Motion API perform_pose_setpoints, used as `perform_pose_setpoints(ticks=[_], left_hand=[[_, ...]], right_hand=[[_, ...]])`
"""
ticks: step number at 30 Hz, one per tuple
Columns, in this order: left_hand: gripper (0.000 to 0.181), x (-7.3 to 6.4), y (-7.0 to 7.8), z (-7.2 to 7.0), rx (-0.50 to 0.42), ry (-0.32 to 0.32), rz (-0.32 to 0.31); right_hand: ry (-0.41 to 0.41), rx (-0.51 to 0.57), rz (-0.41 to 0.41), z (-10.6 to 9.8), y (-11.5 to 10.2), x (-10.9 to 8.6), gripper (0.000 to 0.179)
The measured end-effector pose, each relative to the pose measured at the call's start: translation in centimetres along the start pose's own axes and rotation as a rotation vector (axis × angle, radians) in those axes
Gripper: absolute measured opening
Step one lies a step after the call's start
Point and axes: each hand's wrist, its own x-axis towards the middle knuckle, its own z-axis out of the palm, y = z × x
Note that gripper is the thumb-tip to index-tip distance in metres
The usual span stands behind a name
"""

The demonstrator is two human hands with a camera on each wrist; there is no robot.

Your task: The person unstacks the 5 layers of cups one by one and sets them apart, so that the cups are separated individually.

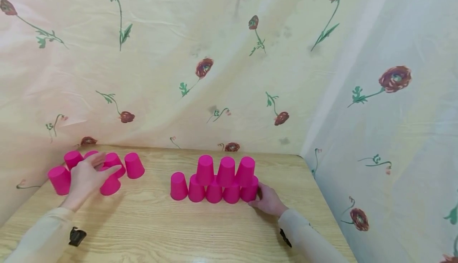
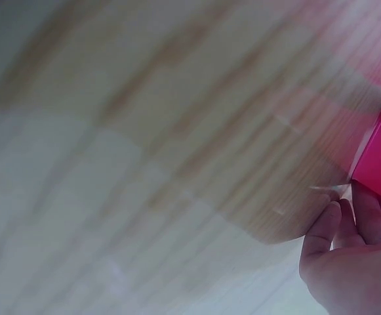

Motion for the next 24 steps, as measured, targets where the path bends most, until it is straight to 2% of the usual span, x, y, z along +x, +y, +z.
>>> perform_pose_setpoints(ticks=[7, 12, 17, 24], left_hand=[[0.078, -0.3, 2.7, 1.8, -0.069, -0.049, 0.062], [0.075, -0.5, 4.4, 4.3, -0.139, -0.128, 0.091], [0.073, -0.7, 5.9, 7.0, -0.254, -0.21, 0.125], [0.071, -1.2, 8.3, 10.1, -0.335, -0.259, 0.16]], right_hand=[[0.0, 0.002, 0.0, 0.0, 0.0, 0.0, 0.068], [0.007, -0.007, 0.004, 0.0, 0.0, -0.1, 0.067], [-0.003, 0.007, -0.006, -0.1, 0.0, -0.1, 0.068], [-0.019, 0.039, -0.039, -0.4, -0.1, -0.1, 0.068]])
